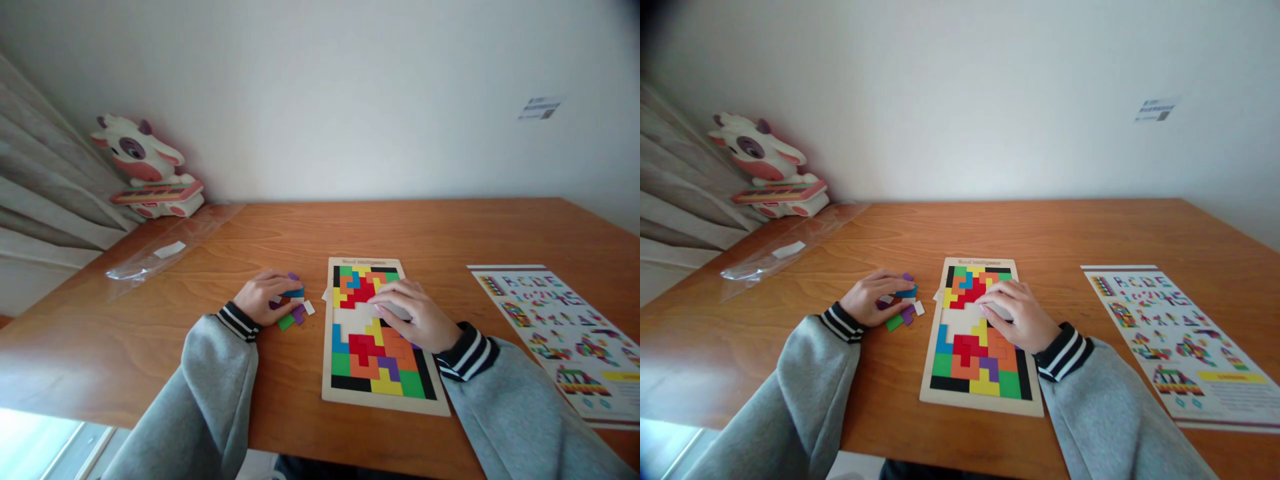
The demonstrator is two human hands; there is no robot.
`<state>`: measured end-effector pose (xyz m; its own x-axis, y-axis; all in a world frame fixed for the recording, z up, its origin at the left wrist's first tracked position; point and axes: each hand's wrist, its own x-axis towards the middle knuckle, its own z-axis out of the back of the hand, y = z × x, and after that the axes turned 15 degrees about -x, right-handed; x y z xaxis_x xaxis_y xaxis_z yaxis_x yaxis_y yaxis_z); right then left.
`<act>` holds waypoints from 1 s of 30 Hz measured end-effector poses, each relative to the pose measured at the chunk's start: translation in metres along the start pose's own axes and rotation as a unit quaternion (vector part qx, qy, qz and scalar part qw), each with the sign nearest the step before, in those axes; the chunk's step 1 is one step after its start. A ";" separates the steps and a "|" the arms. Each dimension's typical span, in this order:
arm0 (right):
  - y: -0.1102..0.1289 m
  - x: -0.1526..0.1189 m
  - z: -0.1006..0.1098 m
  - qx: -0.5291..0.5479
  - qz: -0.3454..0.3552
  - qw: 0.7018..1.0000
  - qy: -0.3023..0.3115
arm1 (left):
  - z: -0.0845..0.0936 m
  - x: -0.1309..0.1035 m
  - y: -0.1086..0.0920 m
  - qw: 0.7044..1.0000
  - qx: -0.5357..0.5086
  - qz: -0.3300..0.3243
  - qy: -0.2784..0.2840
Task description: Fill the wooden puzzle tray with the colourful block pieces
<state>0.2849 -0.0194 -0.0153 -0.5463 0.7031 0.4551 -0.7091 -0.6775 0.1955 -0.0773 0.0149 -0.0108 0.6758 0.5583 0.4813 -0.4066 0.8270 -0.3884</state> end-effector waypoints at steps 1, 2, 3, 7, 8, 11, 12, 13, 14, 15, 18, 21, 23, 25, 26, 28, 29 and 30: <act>-0.002 -0.001 -0.002 -0.008 -0.016 1.000 -0.011 | -0.001 0.001 0.000 1.000 -0.002 -0.003 -0.005; -0.005 -0.001 -0.004 -0.019 -0.039 0.999 -0.024 | -0.002 0.001 -0.001 1.000 -0.006 -0.006 -0.009; -0.008 -0.003 -0.006 -0.031 -0.067 0.997 -0.038 | -0.004 0.003 -0.003 1.000 -0.011 -0.010 -0.013; -0.026 -0.008 -0.017 -0.069 -0.156 0.984 -0.052 | -0.017 0.011 -0.019 0.998 -0.044 -0.034 -0.005; -0.029 -0.010 -0.020 -0.071 -0.166 0.982 -0.049 | -0.022 0.013 -0.024 0.998 -0.052 -0.040 0.007; -0.034 -0.011 -0.023 -0.078 -0.178 0.980 -0.034 | -0.035 0.016 -0.034 0.997 -0.058 -0.040 0.039; -0.034 -0.012 -0.023 -0.080 -0.179 0.980 -0.031 | -0.037 0.016 -0.035 0.997 -0.056 -0.035 0.043; -0.034 -0.011 -0.023 -0.083 -0.179 0.980 -0.029 | -0.039 0.016 -0.035 0.997 -0.053 -0.028 0.044; -0.033 -0.011 -0.023 -0.086 -0.179 0.980 -0.030 | -0.040 0.015 -0.034 0.998 -0.050 -0.020 0.043; -0.033 -0.011 -0.023 -0.088 -0.179 0.979 -0.031 | -0.040 0.013 -0.033 0.998 -0.047 -0.013 0.040; -0.033 -0.011 -0.023 -0.091 -0.181 0.979 -0.034 | -0.039 0.010 -0.030 0.998 -0.041 0.000 0.038; -0.033 -0.011 -0.023 -0.092 -0.184 0.978 -0.031 | -0.039 0.010 -0.029 0.998 -0.043 0.001 0.042; -0.033 -0.011 -0.023 -0.093 -0.187 0.977 -0.029 | -0.038 0.010 -0.030 0.998 -0.044 -0.001 0.044; -0.034 -0.011 -0.023 -0.095 -0.189 0.977 -0.027 | -0.037 0.011 -0.030 0.998 -0.044 -0.004 0.045; -0.034 -0.011 -0.023 -0.098 -0.189 0.977 -0.028 | -0.035 0.011 -0.030 0.998 -0.042 -0.007 0.045; -0.035 -0.012 -0.023 -0.105 -0.193 0.975 -0.030 | -0.032 0.012 -0.029 0.998 -0.036 -0.016 0.043; -0.036 -0.012 -0.023 -0.108 -0.195 0.974 -0.031 | -0.030 0.012 -0.029 0.998 -0.032 -0.020 0.040; -0.037 -0.012 -0.023 -0.110 -0.197 0.974 -0.031 | -0.028 0.012 -0.028 0.999 -0.029 -0.022 0.036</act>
<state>0.3074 0.0019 -0.0478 -0.1900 0.8796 0.4362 -0.9401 -0.2911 0.1775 -0.0406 -0.0036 -0.0162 0.7348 0.5141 0.4425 -0.3407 0.8439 -0.4145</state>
